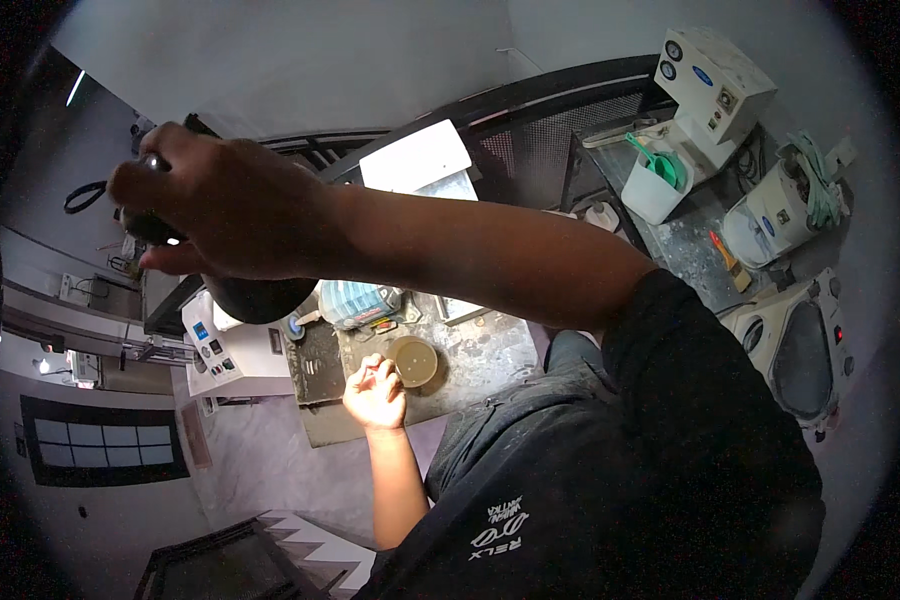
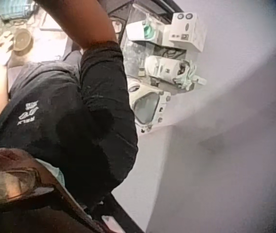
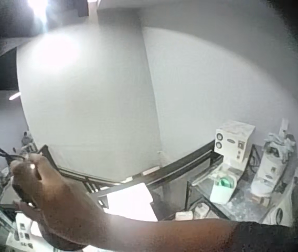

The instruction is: The person grinds a dental workpiece against a rotating wheel by hand, moves the overhead lamp, and walks across the room holding the workpiece.

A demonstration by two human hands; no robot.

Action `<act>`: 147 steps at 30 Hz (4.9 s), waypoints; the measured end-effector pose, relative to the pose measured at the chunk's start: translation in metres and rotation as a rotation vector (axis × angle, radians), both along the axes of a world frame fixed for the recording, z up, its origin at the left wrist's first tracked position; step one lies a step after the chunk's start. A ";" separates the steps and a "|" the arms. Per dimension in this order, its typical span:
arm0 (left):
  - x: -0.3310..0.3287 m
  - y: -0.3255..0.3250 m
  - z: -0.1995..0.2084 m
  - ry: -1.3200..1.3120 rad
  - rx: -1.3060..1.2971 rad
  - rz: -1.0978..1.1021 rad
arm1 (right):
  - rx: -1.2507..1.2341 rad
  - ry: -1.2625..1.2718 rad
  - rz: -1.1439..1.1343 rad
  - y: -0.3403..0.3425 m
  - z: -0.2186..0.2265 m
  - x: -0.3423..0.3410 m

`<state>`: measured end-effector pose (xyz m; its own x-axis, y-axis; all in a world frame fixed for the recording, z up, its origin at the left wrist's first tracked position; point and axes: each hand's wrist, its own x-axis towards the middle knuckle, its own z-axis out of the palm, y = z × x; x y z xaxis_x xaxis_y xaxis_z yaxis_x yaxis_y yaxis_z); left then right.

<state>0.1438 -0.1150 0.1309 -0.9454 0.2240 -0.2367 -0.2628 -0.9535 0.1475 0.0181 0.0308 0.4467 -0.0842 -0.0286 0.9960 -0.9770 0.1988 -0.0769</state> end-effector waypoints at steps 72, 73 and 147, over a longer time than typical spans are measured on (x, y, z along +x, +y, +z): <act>0.092 -0.099 0.017 0.021 -0.383 -0.022 | -0.192 -1.953 1.097 -0.035 -0.228 0.141; 0.098 -0.120 -0.001 0.144 -0.280 -0.043 | -0.161 -1.939 1.101 -0.053 -0.220 0.143; -0.198 -1.805 -0.014 -0.274 -0.090 0.513 | 1.310 -1.580 0.148 -1.592 -0.502 -0.373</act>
<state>-0.0537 -1.9201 0.1167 -0.8292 -0.2786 -0.4846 0.1894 -0.9557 0.2254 -0.3548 -1.5608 -0.0550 -0.5975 -0.5975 -0.5348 -0.2327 0.7674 -0.5974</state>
